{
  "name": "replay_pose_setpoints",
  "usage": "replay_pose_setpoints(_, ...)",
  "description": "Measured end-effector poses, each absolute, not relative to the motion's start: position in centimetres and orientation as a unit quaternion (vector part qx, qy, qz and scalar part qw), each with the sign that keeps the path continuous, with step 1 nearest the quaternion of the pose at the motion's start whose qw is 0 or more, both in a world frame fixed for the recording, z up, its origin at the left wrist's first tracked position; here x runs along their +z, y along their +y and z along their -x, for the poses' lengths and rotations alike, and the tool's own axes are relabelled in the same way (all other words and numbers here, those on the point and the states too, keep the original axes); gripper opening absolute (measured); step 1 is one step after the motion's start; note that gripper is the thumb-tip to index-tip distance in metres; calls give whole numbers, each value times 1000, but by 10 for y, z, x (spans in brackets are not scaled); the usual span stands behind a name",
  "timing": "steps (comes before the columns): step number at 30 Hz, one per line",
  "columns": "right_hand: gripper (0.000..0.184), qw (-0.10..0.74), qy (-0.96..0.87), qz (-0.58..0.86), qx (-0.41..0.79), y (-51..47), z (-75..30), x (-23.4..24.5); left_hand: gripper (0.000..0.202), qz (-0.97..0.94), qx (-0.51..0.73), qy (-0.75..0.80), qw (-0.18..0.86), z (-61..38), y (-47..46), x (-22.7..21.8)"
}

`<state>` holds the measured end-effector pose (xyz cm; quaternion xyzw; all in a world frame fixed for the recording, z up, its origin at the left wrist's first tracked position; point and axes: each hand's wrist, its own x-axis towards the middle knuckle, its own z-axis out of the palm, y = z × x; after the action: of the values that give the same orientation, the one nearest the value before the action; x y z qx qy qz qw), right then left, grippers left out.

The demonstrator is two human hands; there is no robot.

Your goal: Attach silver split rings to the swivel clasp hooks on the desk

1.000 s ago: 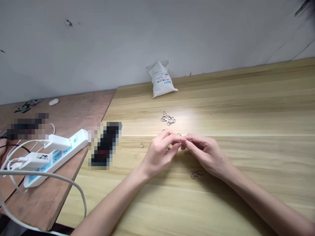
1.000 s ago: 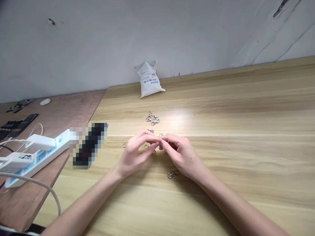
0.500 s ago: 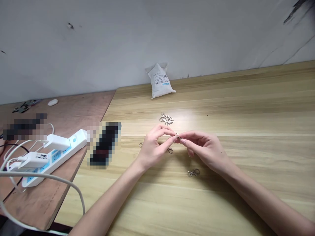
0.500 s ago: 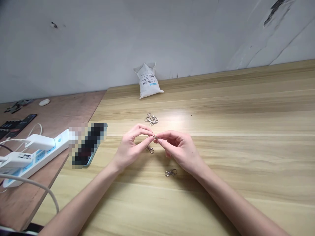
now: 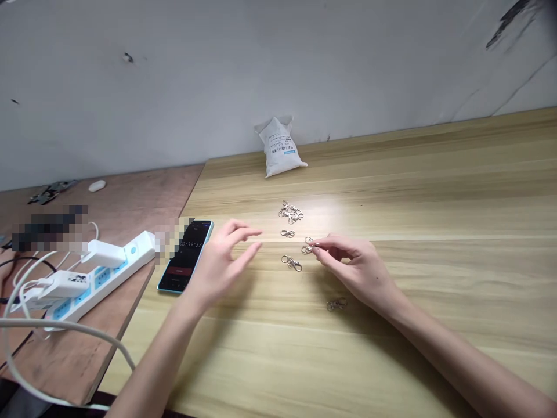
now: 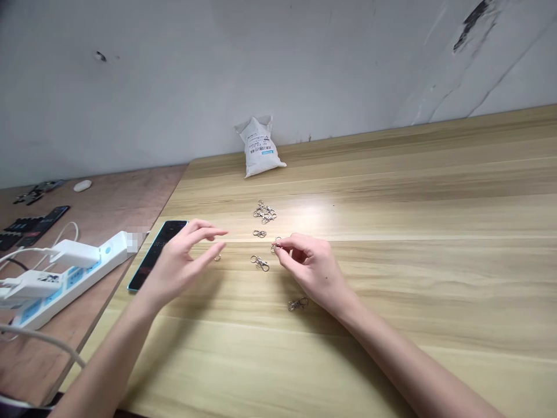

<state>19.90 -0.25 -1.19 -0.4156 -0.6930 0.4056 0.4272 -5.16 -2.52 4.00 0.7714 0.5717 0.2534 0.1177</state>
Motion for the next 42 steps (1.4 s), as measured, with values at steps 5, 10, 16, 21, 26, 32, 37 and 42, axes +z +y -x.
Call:
replay_pose_setpoints(5,22,437,-647,439,445,-4,-198,-10,25,-731,114,671,49,96,-44,34)
replay_pose_setpoints(10,26,450,-632,464,427,-1,-203,-7,25,-768,126,627,16,90,-58,9)
replay_pose_setpoints(16,22,538,-538,490,425,14,-219,-5,54,-781,96,617,19,71,-83,-17)
replay_pose_setpoints(21,22,554,-501,488,450,21,-222,-8,64,-810,41,584,31,59,-86,-20)
replay_pose_setpoints(26,25,542,-510,483,462,19,-218,-8,68,-840,30,542,16,32,-95,-17)
replay_pose_setpoints(32,27,533,-520,477,468,16,-215,-8,64,-881,13,472,39,-4,-108,-11)
replay_pose_setpoints(37,26,521,-530,475,471,15,-213,-12,59,-897,30,437,56,-4,-104,-7)
replay_pose_setpoints(42,27,523,-528,471,476,16,-213,-14,50,-891,115,433,74,6,-91,-9)
